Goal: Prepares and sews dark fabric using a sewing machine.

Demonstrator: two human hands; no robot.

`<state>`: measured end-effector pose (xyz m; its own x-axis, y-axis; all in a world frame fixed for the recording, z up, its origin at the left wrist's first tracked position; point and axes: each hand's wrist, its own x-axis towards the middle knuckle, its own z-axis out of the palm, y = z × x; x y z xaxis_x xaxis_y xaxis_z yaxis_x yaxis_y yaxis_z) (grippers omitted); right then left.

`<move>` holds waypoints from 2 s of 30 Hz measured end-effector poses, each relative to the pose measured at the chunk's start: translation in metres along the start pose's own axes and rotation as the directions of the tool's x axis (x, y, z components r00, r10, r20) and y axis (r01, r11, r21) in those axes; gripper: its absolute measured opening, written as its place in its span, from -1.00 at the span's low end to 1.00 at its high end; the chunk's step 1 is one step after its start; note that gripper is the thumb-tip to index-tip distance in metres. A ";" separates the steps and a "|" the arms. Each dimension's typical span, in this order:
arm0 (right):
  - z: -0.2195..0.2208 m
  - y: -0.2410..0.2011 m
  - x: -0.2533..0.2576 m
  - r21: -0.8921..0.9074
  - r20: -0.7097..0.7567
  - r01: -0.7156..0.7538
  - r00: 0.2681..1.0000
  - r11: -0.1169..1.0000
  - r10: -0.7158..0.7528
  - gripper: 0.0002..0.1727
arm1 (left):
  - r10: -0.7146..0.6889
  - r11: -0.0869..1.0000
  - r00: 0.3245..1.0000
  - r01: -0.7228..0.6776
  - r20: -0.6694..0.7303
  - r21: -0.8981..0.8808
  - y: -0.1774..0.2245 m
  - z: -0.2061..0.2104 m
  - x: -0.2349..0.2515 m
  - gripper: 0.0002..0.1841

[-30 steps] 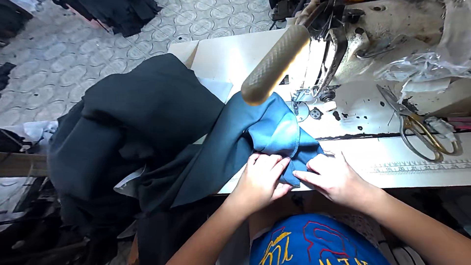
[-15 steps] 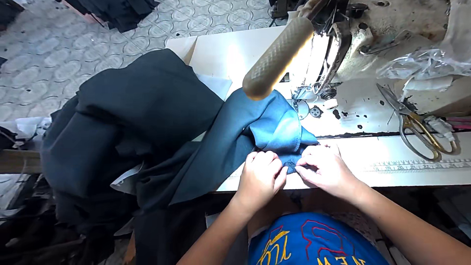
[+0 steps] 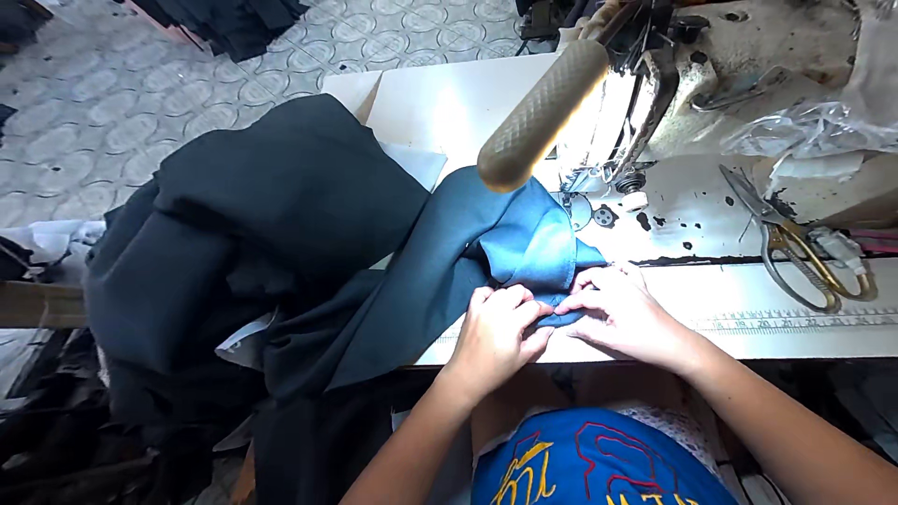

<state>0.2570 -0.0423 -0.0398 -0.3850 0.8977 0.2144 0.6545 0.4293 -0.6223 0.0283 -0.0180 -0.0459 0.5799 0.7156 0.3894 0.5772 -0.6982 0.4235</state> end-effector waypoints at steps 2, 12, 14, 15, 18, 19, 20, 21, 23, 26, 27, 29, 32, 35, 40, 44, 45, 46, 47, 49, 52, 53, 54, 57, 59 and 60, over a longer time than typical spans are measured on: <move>-0.002 -0.002 0.005 0.002 0.007 -0.030 1.000 1.000 0.030 -0.75 | -0.046 0.996 0.999 0.046 -0.005 -0.071 -0.001 0.002 0.003 -0.76; -0.005 -0.009 0.014 -0.027 0.055 -0.157 0.986 0.987 0.158 -0.60 | -0.154 0.985 0.988 0.155 -0.020 0.072 0.010 0.008 0.010 -0.72; -0.003 -0.010 0.014 -0.050 0.035 -0.139 0.989 0.989 0.140 -0.63 | -0.156 0.982 0.988 0.157 -0.021 0.108 0.011 0.010 0.010 -0.73; -0.002 -0.009 0.014 -0.073 0.013 -0.119 0.993 0.990 0.120 -0.66 | -0.155 0.980 0.988 0.156 -0.017 0.121 0.011 0.011 0.010 -0.73; 0.001 -0.008 0.013 -0.111 -0.021 -0.089 0.996 0.990 0.087 -0.72 | -0.154 0.980 0.988 0.152 0.006 0.128 0.011 0.010 0.009 -0.73; 0.001 -0.009 0.013 -0.108 -0.009 -0.096 0.995 0.990 0.095 -0.72 | -0.157 0.980 0.988 0.155 0.006 0.124 0.011 0.010 0.009 -0.73; 0.000 -0.010 0.014 -0.107 0.003 -0.102 0.995 0.989 0.103 -0.73 | -0.161 0.980 0.987 0.159 0.007 0.116 0.012 0.010 0.009 -0.73; 0.000 -0.010 0.014 -0.105 0.014 -0.108 0.994 0.989 0.110 -0.73 | -0.166 0.981 0.986 0.165 0.008 0.102 0.012 0.009 0.009 -0.75; -0.001 -0.011 0.016 -0.109 0.025 -0.115 0.993 0.987 0.119 -0.74 | -0.165 0.985 0.986 0.164 0.019 0.044 0.014 0.006 0.008 -0.83; 0.001 -0.014 0.014 -0.171 -0.039 -0.084 0.996 0.982 0.078 -0.78 | -0.050 0.996 0.999 0.051 -0.016 0.076 0.013 0.008 0.002 -0.71; 0.005 -0.016 0.010 -0.261 -0.107 -0.036 0.994 0.965 0.009 -0.77 | -0.018 0.992 1.000 0.020 -0.021 0.126 0.015 0.008 0.001 -0.70; 0.015 -0.011 0.000 -0.540 -0.272 0.065 0.930 0.839 -0.247 -0.79 | 0.017 0.965 1.000 -0.020 0.012 0.260 0.026 0.005 -0.001 -0.69; 0.020 -0.003 -0.014 -0.631 -0.302 0.104 0.880 0.769 -0.366 -0.77 | 0.057 0.853 0.978 -0.153 0.201 0.498 0.060 -0.002 0.003 -0.69; 0.017 -0.001 -0.017 -0.492 -0.290 0.081 0.924 0.867 -0.250 -0.73 | 0.088 0.761 0.846 -0.398 0.526 0.512 0.087 -0.024 0.031 -0.80; 0.006 0.004 -0.011 -0.197 -0.243 0.036 0.966 0.980 -0.084 -0.69 | 0.304 0.952 0.741 -0.266 0.599 -0.154 -0.004 -0.026 0.088 -0.82; 0.001 0.007 -0.001 -0.096 -0.143 -0.009 0.990 0.995 -0.005 -0.66 | 0.023 0.996 0.974 -0.002 0.227 -0.090 0.001 -0.002 0.036 -0.73; -0.001 0.008 0.001 -0.074 -0.099 -0.010 0.995 0.997 0.002 -0.68 | -0.040 0.999 0.991 0.039 0.131 0.006 0.015 0.004 0.027 -0.74; -0.004 0.009 0.005 -0.062 -0.060 -0.004 0.998 0.998 0.001 -0.68 | -0.072 0.993 0.996 0.065 0.060 0.100 0.025 0.010 0.022 -0.75; -0.007 0.011 0.011 -0.078 -0.034 0.013 0.999 0.997 -0.016 -0.69 | -0.077 0.980 0.997 0.074 0.010 0.183 0.031 0.015 0.022 -0.76; -0.015 0.017 0.023 -0.126 0.007 0.042 0.999 0.991 -0.041 -0.68 | -0.074 0.964 0.997 0.070 0.007 0.257 0.033 0.020 0.032 -0.77; -0.030 0.025 0.047 -0.143 0.063 -0.024 0.997 0.989 0.033 -0.72 | -0.166 0.966 0.963 0.115 0.214 0.233 0.028 0.009 0.064 -0.68; -0.034 0.029 0.056 -0.148 0.059 -0.072 0.995 0.986 0.082 -0.74 | -0.195 0.960 0.947 0.132 0.254 0.245 0.025 0.008 0.075 -0.66; -0.039 0.031 0.065 -0.138 0.069 -0.149 0.985 0.979 0.160 -0.74 | -0.206 0.955 0.947 0.139 0.248 0.261 0.022 0.009 0.085 -0.66; -0.042 0.044 0.084 -0.148 0.038 -0.303 0.949 0.941 0.312 -0.74 | -0.254 0.946 0.941 0.194 0.223 0.259 0.011 0.016 0.108 -0.68; -0.046 0.049 0.091 -0.105 0.054 -0.374 0.923 0.921 0.381 -0.69 | -0.243 0.953 0.953 0.199 0.181 0.229 0.004 0.020 0.114 -0.68; -0.049 0.051 0.094 -0.058 0.075 -0.415 0.905 0.908 0.418 -0.65 | -0.228 0.957 0.960 0.190 0.163 0.221 0.001 0.022 0.113 -0.68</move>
<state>0.2858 0.0691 -0.0147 -0.1236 0.9847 -0.1230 0.7919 0.0232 -0.6102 0.1071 0.0616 -0.0190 0.5185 0.8428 0.1442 0.7895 -0.5366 0.2978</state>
